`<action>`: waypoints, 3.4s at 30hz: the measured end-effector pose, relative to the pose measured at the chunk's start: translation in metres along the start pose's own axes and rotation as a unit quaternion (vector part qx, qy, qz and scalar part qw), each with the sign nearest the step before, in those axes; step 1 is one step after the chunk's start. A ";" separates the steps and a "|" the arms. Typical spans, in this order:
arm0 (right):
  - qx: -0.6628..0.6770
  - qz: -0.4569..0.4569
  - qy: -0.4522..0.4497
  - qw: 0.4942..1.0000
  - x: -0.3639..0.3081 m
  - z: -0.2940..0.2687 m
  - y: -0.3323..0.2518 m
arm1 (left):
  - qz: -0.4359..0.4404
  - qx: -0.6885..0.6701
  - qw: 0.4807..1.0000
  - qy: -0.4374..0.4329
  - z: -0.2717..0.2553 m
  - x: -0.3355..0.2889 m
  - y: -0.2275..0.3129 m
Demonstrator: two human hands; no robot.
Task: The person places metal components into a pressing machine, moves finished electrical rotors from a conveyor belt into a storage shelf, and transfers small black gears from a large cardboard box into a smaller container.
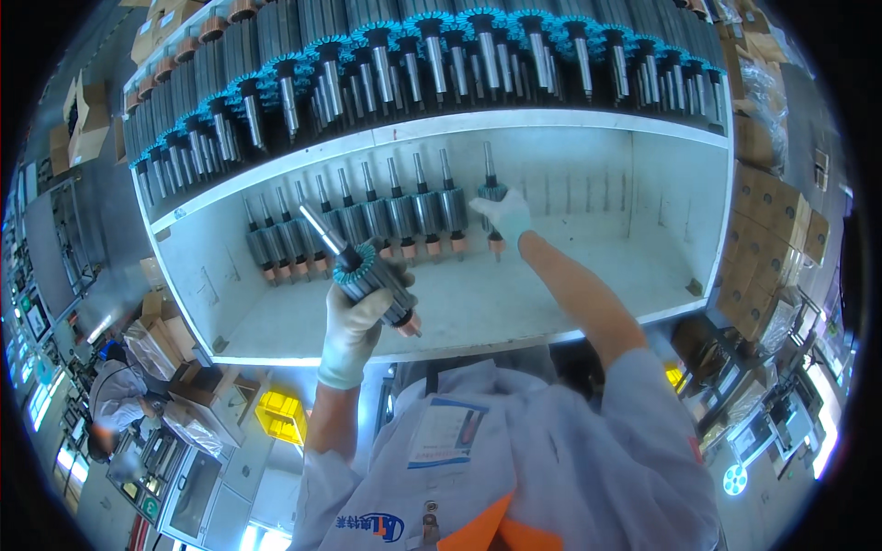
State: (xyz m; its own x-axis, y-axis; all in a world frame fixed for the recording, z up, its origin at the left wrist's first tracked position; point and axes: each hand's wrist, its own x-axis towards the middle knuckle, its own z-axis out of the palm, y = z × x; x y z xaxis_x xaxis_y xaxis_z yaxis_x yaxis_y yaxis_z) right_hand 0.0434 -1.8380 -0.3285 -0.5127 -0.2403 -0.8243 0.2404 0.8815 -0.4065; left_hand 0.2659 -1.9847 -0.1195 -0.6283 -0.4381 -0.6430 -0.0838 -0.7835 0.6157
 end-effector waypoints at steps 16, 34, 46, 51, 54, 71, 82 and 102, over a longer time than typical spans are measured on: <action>0.237 -0.107 -0.370 0.892 -0.134 -0.045 -0.069 | -0.021 0.020 0.997 0.071 0.043 0.000 0.002; 0.092 -0.572 -0.005 0.815 -0.270 -0.084 -0.104 | 0.000 0.017 0.987 -0.162 0.115 -0.038 0.070; 0.099 -0.566 -0.017 0.818 -0.294 -0.104 -0.111 | 0.059 -0.014 0.982 -0.182 0.131 -0.059 0.066; 0.103 -0.509 -0.060 0.852 -0.285 -0.118 -0.118 | 0.009 -0.022 0.990 -0.136 0.144 -0.048 0.077; 0.222 -0.245 -0.265 0.906 -0.293 -0.139 -0.124 | -0.015 0.082 0.983 -0.166 0.132 -0.041 0.077; 0.341 -0.206 -0.272 0.876 -0.296 -0.149 -0.113 | -0.141 0.018 0.990 -0.003 0.168 -0.018 0.072; 0.312 -0.214 -0.219 0.899 -0.300 -0.145 -0.110 | -0.151 0.001 0.988 -0.028 0.169 -0.018 0.072; 0.357 -0.259 -0.306 0.844 -0.281 -0.150 -0.107 | -0.169 -0.375 0.777 -0.476 0.115 0.041 0.044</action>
State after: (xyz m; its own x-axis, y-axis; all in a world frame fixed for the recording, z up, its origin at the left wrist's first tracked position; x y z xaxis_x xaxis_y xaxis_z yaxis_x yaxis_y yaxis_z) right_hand 0.0381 -1.8037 0.0062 -0.2329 -0.8751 -0.4241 0.6620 0.1768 -0.7283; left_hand 0.1473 -1.9864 -0.0665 -0.9858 0.0946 0.1386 -0.1195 -0.9757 -0.1835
